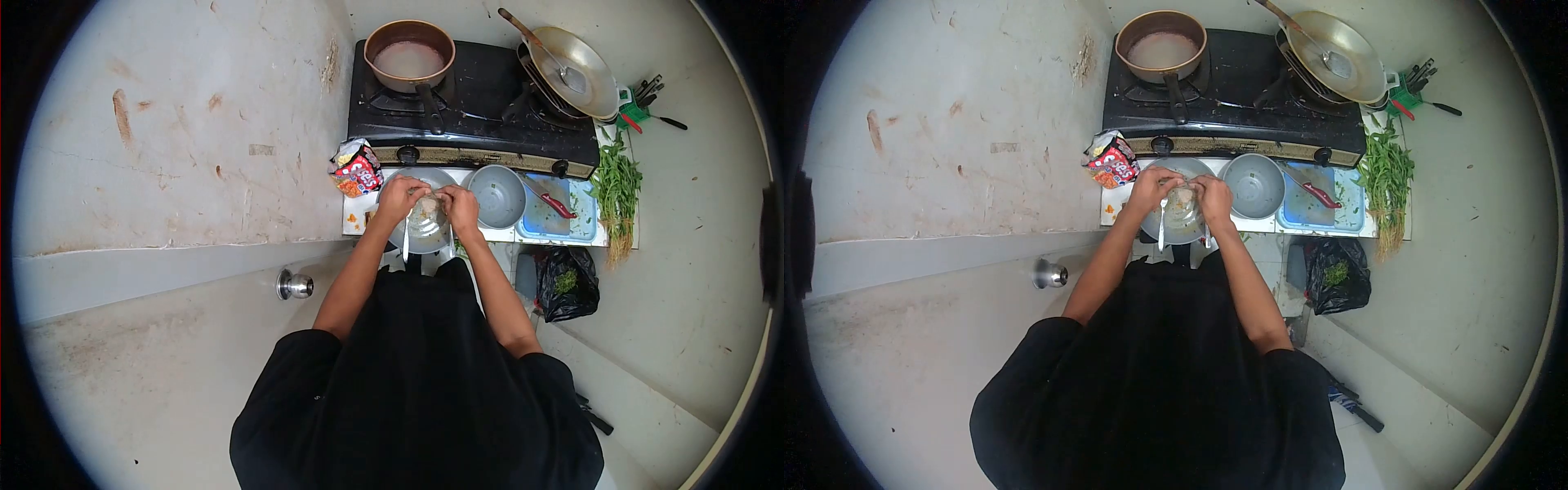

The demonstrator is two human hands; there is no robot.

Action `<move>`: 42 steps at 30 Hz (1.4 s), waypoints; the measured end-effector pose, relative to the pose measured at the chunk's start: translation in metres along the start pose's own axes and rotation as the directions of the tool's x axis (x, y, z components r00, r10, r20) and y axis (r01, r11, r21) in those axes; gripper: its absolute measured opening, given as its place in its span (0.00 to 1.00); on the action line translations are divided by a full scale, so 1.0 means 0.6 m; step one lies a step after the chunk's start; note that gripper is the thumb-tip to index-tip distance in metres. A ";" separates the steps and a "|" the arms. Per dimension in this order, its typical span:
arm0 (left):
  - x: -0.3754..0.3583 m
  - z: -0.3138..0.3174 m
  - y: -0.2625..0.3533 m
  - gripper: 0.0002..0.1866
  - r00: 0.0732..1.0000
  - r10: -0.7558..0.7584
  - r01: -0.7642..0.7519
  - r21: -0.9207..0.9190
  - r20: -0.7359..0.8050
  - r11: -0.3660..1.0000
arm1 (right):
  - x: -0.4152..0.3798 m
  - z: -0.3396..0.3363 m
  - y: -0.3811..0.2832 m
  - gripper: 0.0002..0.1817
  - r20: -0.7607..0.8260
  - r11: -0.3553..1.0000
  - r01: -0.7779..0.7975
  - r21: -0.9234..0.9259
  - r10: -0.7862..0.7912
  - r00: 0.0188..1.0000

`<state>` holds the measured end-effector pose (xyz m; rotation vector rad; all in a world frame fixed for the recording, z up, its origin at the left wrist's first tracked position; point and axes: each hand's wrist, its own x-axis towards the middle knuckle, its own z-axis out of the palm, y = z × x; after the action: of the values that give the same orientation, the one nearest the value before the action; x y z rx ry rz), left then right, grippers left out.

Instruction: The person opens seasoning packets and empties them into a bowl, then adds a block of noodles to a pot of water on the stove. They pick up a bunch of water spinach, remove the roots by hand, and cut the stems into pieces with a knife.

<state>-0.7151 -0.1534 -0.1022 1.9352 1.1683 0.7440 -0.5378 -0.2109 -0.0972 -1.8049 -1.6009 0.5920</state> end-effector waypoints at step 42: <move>-0.002 -0.021 0.003 0.09 1.000 0.025 -0.025 0.113 0.003 0.993 | 0.006 0.005 -0.001 0.07 -0.026 1.000 0.009 -0.029 -0.009 1.000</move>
<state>-0.7247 -0.1515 -0.0941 2.0465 1.2101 0.7028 -0.5396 -0.2067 -0.0985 -1.8180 -1.6067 0.5419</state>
